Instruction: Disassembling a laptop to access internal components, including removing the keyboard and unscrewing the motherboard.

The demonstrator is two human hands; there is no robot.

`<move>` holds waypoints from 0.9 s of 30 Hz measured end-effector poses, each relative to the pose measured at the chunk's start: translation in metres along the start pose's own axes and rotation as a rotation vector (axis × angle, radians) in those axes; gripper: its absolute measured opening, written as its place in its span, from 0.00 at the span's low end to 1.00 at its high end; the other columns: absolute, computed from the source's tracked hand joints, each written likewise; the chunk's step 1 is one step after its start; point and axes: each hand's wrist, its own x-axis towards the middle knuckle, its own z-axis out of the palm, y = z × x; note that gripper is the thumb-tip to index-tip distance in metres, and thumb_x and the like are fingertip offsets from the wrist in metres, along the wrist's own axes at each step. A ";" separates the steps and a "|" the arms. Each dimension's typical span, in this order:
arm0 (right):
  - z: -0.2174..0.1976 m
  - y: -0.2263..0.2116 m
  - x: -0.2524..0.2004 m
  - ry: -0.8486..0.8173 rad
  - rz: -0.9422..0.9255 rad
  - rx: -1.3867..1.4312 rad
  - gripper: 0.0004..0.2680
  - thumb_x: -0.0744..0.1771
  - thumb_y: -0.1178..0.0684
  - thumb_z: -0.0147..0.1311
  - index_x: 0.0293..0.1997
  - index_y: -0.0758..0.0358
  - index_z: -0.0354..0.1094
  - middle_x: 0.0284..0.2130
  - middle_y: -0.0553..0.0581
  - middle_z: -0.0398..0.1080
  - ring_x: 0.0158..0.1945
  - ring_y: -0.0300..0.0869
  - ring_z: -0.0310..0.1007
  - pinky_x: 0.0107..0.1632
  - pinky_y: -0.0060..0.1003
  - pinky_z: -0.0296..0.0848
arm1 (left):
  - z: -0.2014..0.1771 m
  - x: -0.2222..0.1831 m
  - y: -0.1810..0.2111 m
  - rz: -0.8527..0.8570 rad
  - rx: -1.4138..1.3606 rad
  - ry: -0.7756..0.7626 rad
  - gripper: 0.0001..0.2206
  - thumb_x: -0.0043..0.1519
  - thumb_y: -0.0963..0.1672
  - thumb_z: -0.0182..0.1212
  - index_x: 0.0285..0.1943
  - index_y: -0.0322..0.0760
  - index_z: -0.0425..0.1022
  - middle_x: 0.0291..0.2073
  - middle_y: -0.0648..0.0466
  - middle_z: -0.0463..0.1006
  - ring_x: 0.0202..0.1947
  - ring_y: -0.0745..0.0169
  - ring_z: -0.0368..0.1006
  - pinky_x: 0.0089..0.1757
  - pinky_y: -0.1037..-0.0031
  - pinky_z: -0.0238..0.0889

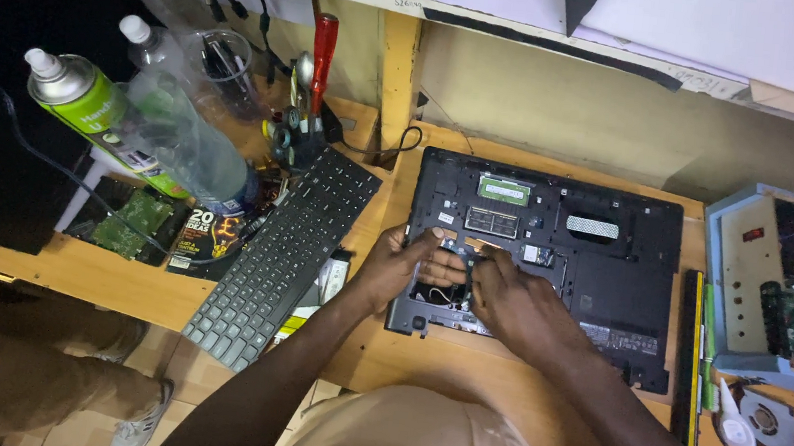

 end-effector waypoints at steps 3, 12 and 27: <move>0.008 0.006 -0.004 0.057 0.048 0.063 0.08 0.67 0.50 0.51 0.45 0.63 0.66 0.43 0.63 0.71 0.31 0.56 0.82 0.32 0.47 0.79 | -0.001 0.001 -0.005 0.007 -0.018 0.001 0.13 0.68 0.47 0.57 0.53 0.31 0.72 0.40 0.27 0.80 0.39 0.37 0.81 0.41 0.58 0.78; -0.026 -0.004 -0.011 0.088 0.260 0.397 0.06 0.70 0.51 0.49 0.47 0.58 0.71 0.40 0.60 0.74 0.40 0.60 0.81 0.40 0.52 0.80 | 0.000 -0.002 0.001 0.012 -0.020 0.010 0.12 0.68 0.47 0.57 0.50 0.33 0.71 0.39 0.28 0.81 0.39 0.40 0.81 0.41 0.61 0.78; -0.024 -0.008 0.005 -0.147 0.085 -0.131 0.05 0.67 0.49 0.56 0.42 0.49 0.78 0.44 0.50 0.74 0.37 0.47 0.82 0.36 0.42 0.82 | -0.004 -0.001 0.002 -0.001 0.016 0.003 0.12 0.69 0.47 0.55 0.52 0.32 0.73 0.41 0.28 0.81 0.40 0.41 0.81 0.42 0.61 0.78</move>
